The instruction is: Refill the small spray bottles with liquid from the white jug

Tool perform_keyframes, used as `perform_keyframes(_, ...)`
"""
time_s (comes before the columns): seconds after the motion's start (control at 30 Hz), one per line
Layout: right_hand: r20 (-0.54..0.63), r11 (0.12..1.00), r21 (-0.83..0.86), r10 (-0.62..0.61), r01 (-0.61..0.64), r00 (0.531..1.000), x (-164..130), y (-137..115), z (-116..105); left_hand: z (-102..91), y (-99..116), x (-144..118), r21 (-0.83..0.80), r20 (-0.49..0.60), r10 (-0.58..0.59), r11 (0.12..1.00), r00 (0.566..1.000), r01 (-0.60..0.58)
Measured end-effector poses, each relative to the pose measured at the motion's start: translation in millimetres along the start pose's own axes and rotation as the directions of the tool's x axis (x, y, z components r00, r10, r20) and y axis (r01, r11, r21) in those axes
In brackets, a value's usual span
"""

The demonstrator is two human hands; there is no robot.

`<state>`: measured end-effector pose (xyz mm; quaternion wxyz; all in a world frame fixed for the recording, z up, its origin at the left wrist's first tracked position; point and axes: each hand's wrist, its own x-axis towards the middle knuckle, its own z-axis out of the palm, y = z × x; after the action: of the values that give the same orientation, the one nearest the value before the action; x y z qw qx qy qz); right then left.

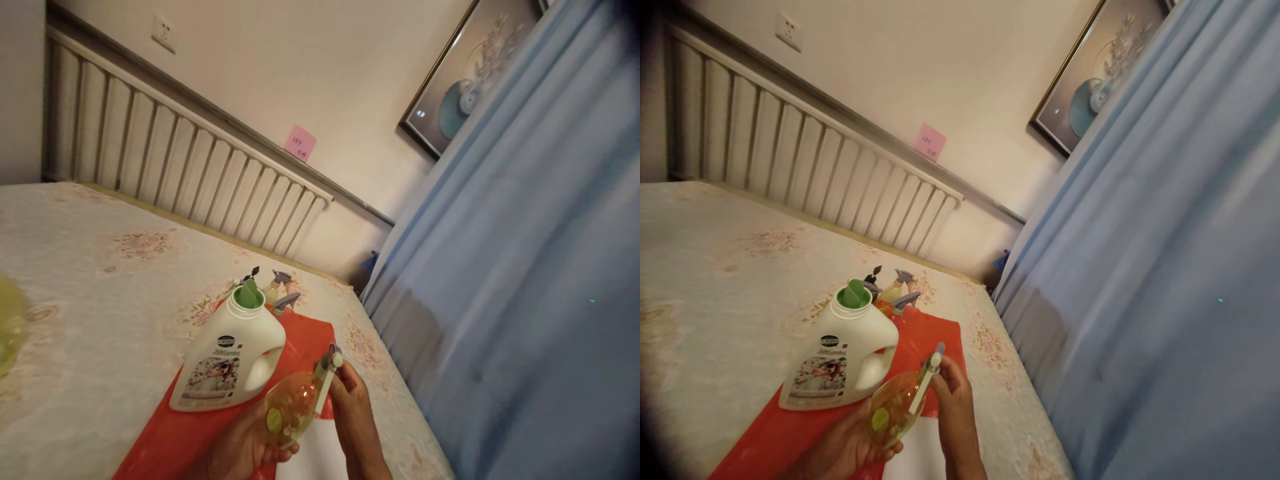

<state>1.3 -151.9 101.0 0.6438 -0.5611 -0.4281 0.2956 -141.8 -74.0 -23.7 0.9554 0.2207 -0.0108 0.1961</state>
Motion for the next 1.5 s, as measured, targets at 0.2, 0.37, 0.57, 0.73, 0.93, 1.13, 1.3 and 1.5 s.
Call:
perform_keyframes(0.2,0.011,1.0,0.023,0.0,0.0,1.0,0.9,-1.5,-0.2,6.4,2.3,-1.9,-0.006,0.026,-0.002,1.0,1.0,0.003)
perform_keyframes(0.37,0.029,1.0,0.026,-0.007,0.006,1.0,1.6,2.7,-3.7,11.2,3.5,-2.9,-0.013,0.039,0.007,1.0,0.999,-0.007)
perform_keyframes(0.57,-0.01,0.994,0.107,-0.02,0.021,1.0,0.9,7.1,-0.6,6.6,0.7,-1.9,-0.013,0.029,0.03,0.999,0.999,-0.029)
perform_keyframes(0.73,-0.033,0.99,0.141,-0.012,0.016,0.999,2.1,10.2,2.6,3.3,-0.2,-1.4,0.011,0.03,0.024,1.0,0.999,-0.024)
perform_keyframes(0.93,-0.049,0.985,0.144,-0.091,0.097,0.995,4.5,15.3,4.3,18.3,4.3,-6.5,0.127,0.049,0.049,0.99,0.998,-0.054)
perform_keyframes(1.13,-0.179,0.987,-0.148,-0.085,0.059,0.98,5.0,20.7,-2.3,28.2,7.8,-7.8,0.209,0.032,0.067,0.975,0.997,-0.072)
perform_keyframes(1.3,-0.217,0.971,-0.236,-0.078,0.025,0.973,1.7,17.4,-4.9,26.1,8.1,-6.5,0.218,0.012,0.095,0.971,0.995,-0.095)
perform_keyframes(1.5,-0.087,0.999,-0.025,-0.045,0.043,0.995,2.4,18.1,-11.0,13.9,2.3,-3.5,0.139,0.079,0.096,0.985,0.992,-0.106)
